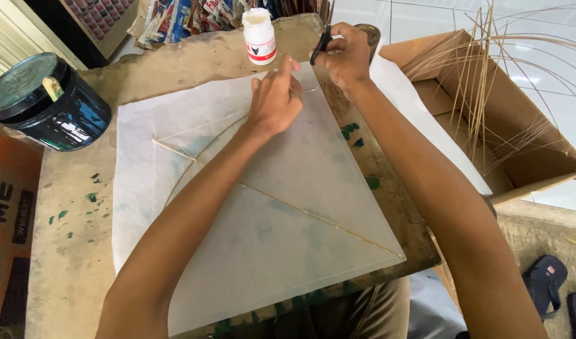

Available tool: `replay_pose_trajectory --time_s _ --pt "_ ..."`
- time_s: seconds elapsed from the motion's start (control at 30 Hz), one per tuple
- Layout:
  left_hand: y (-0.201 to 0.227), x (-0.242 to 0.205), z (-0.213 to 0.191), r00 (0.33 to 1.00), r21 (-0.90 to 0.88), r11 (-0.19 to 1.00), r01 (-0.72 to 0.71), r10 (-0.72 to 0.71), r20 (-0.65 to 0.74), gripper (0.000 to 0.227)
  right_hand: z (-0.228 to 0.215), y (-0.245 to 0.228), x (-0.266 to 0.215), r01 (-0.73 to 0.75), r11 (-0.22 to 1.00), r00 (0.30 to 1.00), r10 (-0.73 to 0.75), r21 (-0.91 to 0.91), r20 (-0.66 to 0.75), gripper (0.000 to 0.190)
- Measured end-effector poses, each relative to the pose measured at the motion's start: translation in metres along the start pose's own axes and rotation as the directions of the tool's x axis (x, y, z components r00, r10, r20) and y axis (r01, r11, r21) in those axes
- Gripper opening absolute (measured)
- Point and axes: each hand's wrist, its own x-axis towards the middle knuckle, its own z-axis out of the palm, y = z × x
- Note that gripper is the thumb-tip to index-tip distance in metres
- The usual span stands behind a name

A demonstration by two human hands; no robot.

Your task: Assembling a kite by gluing a bamboo frame to paper and trimming the edges with scissors

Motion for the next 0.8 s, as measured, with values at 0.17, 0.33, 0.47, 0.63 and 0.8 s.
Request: replay_pose_trajectory --time_s 0.17,0.33,0.47,0.63,0.8 --pt "-0.016 -0.001 -0.011 0.993 -0.204 0.978 0.037 -0.059 -0.103 0.043 0.004 -0.002 -0.003 -0.097 0.995 0.995 0.097 0.013 0.016 0.041" --pt "-0.032 -0.007 -0.029 0.985 -0.146 0.987 0.066 -0.088 -0.148 0.014 -0.001 -0.010 -0.008 -0.071 0.995 0.993 0.064 0.070 0.104 0.057" --pt "-0.042 -0.024 -0.049 0.998 0.007 0.998 0.060 -0.059 -0.025 0.014 -0.002 -0.016 -0.012 -0.152 0.983 0.987 0.144 0.107 0.078 0.064" --pt "-0.061 -0.046 -0.083 0.996 0.115 0.992 0.058 -0.049 -0.072 0.020 -0.011 -0.017 -0.016 -0.043 0.997 0.995 0.036 0.068 0.097 0.062" --pt "-0.052 -0.080 -0.133 0.960 0.117 0.957 0.266 -0.274 0.058 0.012 -0.009 -0.003 -0.009 0.066 0.995 0.992 -0.057 -0.073 0.116 0.051"
